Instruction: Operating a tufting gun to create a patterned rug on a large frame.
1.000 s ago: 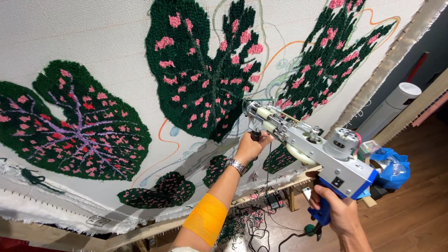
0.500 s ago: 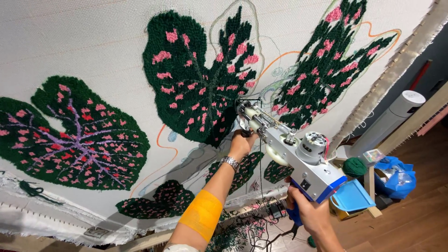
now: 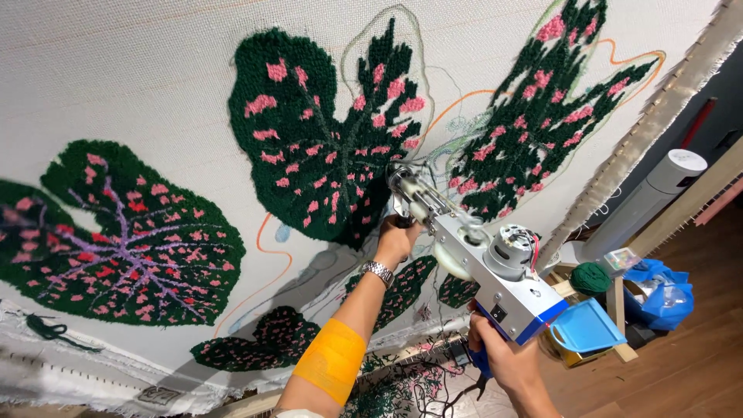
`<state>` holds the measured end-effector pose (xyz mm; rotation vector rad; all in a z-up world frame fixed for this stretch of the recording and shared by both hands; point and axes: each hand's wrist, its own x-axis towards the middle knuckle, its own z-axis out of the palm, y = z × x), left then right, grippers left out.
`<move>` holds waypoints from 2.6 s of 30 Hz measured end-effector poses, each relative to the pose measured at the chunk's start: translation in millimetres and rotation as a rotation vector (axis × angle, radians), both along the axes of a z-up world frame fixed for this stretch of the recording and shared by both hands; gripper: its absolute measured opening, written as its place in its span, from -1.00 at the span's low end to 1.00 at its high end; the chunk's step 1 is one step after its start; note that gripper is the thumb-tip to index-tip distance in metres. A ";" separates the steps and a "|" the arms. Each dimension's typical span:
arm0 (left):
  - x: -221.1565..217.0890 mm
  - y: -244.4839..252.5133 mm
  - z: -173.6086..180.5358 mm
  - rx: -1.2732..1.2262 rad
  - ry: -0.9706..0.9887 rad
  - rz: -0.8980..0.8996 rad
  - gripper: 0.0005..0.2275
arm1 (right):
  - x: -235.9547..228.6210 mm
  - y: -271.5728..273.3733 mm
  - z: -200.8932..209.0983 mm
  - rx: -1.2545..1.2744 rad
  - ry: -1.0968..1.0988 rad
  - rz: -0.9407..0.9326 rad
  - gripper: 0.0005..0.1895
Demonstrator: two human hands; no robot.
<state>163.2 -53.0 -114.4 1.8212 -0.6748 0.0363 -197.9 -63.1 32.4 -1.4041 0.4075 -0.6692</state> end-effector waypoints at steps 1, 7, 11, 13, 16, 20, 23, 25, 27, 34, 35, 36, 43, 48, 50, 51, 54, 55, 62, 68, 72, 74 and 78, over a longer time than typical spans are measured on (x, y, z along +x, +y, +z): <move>-6.7 4.0 12.0 -0.001 -0.002 0.000 -0.69 | 0.1 -1.5 -4.0 -0.001 -0.002 0.000 -0.85; -26.0 16.9 50.0 -0.204 0.004 -0.064 -0.74 | -0.6 -1.9 -3.9 0.041 -0.003 -0.008 -0.84; -16.1 19.3 43.5 0.158 -0.577 0.067 -0.82 | -0.1 -1.2 0.8 0.051 -0.037 0.003 -0.83; -3.2 14.8 25.8 0.421 -1.213 0.214 -0.54 | -0.8 -1.8 0.2 0.049 -0.042 0.008 -0.83; -2.6 14.3 36.0 0.727 -0.714 -0.088 -0.43 | 0.0 -4.1 5.6 0.018 -0.034 0.003 -0.84; -11.4 17.0 56.9 0.090 -0.584 -0.067 -0.80 | 0.3 -0.6 16.3 0.016 0.018 -0.021 -0.83; -35.2 26.1 81.4 -0.102 -0.101 -0.166 -0.81 | -5.8 -0.2 18.1 0.039 0.016 0.019 -0.79; -51.9 35.9 99.8 -0.178 -0.011 -0.204 -0.77 | -10.8 -1.1 22.1 0.090 -0.024 0.068 -0.76; -69.7 42.9 116.2 -0.124 0.370 -0.331 -0.79 | -19.2 -3.6 28.5 0.076 -0.009 0.063 -0.70; -100.5 39.3 116.1 -0.396 0.522 -0.636 -0.85 | -56.8 -43.8 12.5 0.248 -0.054 0.081 -0.75; -110.5 42.9 125.1 -0.311 0.512 -0.591 -0.82 | -63.1 -49.7 7.6 0.224 -0.065 0.082 -0.81; -120.7 46.7 134.0 -0.226 0.502 -0.546 -0.78 | -69.4 -55.3 2.6 0.199 -0.076 0.083 -0.81; -155.3 58.1 182.7 -0.054 0.365 -0.508 -0.74 | -88.9 -52.0 28.3 0.209 -0.043 0.036 -0.74; -168.4 65.2 203.2 0.090 0.355 -0.445 -0.72 | -92.2 -52.9 25.7 0.207 -0.099 0.046 -0.71; -163.6 61.0 183.3 0.030 0.341 -0.466 -0.72 | -92.0 -50.5 25.4 0.218 -0.081 0.039 -0.69; -162.0 58.9 172.7 -0.030 0.327 -0.488 -0.72 | -92.8 -49.1 24.7 0.229 -0.064 0.031 -0.68; -168.9 63.8 172.5 -0.012 0.431 -0.485 -0.72 | -94.6 -62.6 -8.8 0.273 -0.080 0.049 -0.81; -164.7 62.1 160.3 -0.011 0.433 -0.488 -0.72 | -94.0 -58.8 -5.3 0.274 -0.079 0.046 -0.81; -151.8 57.4 121.1 -0.084 0.434 -0.537 -0.74 | -88.1 -48.8 -0.9 0.298 -0.071 0.059 -0.81; -145.9 57.4 107.5 -0.098 0.440 -0.542 -0.73 | -85.3 -48.5 -5.6 0.308 -0.063 0.073 -0.80; -144.8 59.6 110.8 -0.084 0.454 -0.522 -0.73 | -81.3 -45.0 -1.3 0.299 -0.046 0.072 -0.79; -143.2 59.4 111.5 -0.092 0.445 -0.527 -0.74 | -80.1 -44.5 -2.6 0.307 -0.039 0.062 -0.80; -143.7 61.0 123.0 -0.037 0.441 -0.473 -0.73 | -73.3 -41.1 1.0 0.323 -0.024 0.052 -0.77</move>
